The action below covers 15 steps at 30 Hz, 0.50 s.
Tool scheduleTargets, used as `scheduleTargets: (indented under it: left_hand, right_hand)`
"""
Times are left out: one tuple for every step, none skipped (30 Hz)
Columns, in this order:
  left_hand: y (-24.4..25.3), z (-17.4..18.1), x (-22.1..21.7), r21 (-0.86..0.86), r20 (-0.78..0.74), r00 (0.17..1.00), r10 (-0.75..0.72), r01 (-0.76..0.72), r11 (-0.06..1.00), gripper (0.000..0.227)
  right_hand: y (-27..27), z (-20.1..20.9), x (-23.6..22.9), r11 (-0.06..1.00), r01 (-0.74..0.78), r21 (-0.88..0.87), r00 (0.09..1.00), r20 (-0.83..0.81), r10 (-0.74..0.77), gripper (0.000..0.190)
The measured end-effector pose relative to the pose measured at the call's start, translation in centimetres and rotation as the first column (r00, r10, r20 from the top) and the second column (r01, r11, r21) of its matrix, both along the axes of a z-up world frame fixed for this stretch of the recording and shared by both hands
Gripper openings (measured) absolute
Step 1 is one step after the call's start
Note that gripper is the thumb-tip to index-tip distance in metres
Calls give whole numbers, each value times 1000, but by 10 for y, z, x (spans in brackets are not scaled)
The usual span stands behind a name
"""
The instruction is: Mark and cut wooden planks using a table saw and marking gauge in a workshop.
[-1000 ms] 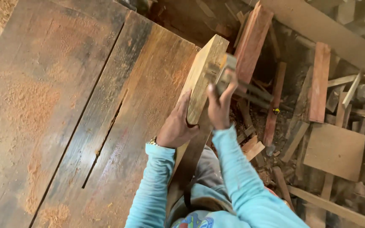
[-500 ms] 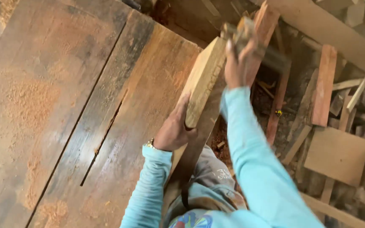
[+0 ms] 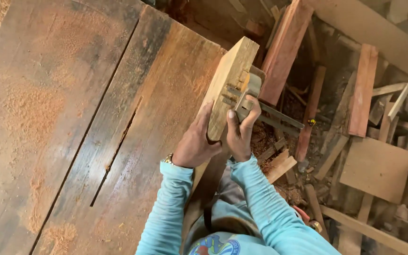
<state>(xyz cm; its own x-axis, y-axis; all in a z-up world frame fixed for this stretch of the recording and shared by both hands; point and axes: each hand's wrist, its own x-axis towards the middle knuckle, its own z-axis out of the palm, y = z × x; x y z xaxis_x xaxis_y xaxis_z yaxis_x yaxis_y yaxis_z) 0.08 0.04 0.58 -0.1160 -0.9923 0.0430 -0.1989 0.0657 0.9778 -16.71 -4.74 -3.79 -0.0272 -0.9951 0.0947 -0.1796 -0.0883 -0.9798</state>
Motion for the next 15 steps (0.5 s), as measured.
scheduleTargets:
  left_hand:
    - [0,1,0,10,6,1000,-3,3,1000,107]
    - [-1,1,0,16,12,1000,0,0,1000,107]
    - [-5,-1,0,16,11,1000,1,-1,1000,107]
    - [2,-1,-1,8,6,1000,2,-2,1000,106]
    - [9,-1,-2,0,1,1000,4,-4,1000,105]
    - [5,-2,0,-22,7,1000,10,-9,1000,105]
    - [0,-2,2,-40,4,1000,23,-22,999,105]
    - [-2,-1,1,-48,-3,1000,31,-31,998,105]
    - [-10,2,3,-59,0,999,32,-32,998,105]
    - [-2,3,1,-9,-3,1000,25,-25,1000,105]
    - [7,5,0,42,-7,1000,18,-18,999,105]
    - [6,1,0,36,-6,1000,26,-26,999,105]
    - [6,-1,-1,15,-7,1000,26,-26,1000,104]
    - [3,-3,0,-14,-3,1000,25,-25,1000,103]
    - [0,-1,3,-26,3,1000,30,-30,999,103]
  right_hand:
    - [-5,-2,-3,998,-20,-53,998,-68,16,57]
    - [-12,-5,-5,993,-49,-106,990,-138,35,56]
    - [-21,-3,-5,993,-50,-106,990,-139,35,56]
    - [-18,-1,-7,983,-49,-178,973,-232,6,58]
    - [-15,2,-9,967,-58,-247,946,-322,-26,60]
    - [-15,-5,-7,961,-62,-268,949,-316,-27,60]
    - [-15,-11,-5,964,-66,-257,953,-301,-15,61]
    - [-11,-17,-6,970,-68,-235,957,-290,-3,62]
    - [-29,-17,-7,967,-68,-246,958,-287,-5,62]
    - [-25,-19,-12,972,-52,-229,952,-306,-21,62]
    - [-21,-21,-17,976,-36,-213,945,-325,-36,63]
    - [-49,-15,-17,975,-43,-219,946,-324,-31,63]
    - [-77,-7,-17,984,-12,-178,973,-227,-29,72]
    - [-107,1,-16,990,17,-141,992,-124,-34,82]
    - [-126,0,-17,988,12,-153,993,-117,-30,82]
